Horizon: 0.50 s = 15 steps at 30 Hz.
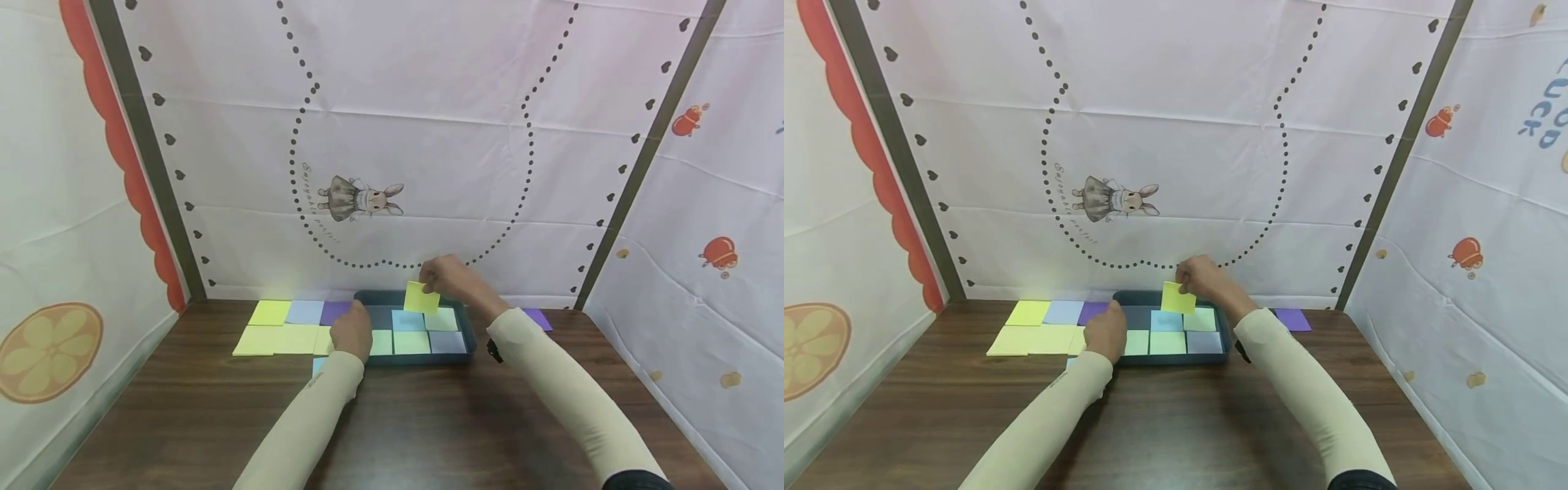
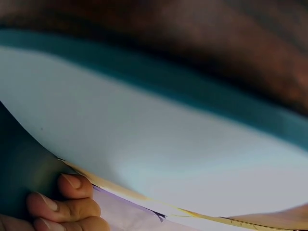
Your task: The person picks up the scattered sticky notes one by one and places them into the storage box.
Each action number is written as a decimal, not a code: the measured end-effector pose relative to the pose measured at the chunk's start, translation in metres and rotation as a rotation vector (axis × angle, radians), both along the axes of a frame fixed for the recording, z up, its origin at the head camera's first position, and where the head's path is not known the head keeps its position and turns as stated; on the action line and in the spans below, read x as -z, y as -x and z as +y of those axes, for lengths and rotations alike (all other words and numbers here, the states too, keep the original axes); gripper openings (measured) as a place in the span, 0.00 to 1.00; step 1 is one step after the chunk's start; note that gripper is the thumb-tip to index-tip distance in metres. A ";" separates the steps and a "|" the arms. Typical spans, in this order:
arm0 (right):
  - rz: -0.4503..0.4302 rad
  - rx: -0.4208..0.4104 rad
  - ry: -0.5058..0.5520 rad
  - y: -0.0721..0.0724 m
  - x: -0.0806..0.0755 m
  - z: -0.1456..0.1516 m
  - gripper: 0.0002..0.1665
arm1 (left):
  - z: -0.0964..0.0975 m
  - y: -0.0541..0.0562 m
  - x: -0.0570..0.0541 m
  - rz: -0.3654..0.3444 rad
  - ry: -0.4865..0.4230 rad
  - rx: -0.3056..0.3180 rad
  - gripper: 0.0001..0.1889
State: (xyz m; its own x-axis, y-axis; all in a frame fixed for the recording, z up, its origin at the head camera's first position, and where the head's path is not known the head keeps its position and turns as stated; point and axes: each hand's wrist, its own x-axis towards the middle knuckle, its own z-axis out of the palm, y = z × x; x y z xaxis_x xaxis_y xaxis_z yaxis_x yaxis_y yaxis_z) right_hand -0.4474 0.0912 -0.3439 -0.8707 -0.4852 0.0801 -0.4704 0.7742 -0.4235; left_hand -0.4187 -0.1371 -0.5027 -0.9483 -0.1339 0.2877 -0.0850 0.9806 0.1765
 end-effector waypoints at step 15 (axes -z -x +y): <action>0.015 -0.033 -0.020 0.001 0.004 -0.036 0.11 | -0.002 0.012 0.012 0.022 0.002 0.003 0.12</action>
State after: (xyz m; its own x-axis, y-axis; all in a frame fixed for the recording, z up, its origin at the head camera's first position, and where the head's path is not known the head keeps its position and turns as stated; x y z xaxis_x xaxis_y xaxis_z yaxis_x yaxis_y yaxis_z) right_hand -0.4487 0.0547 -0.3477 -0.8532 -0.5149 0.0832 -0.5017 0.7666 -0.4007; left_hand -0.4305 -0.1392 -0.5152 -0.9423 -0.1307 0.3083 -0.0784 0.9812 0.1762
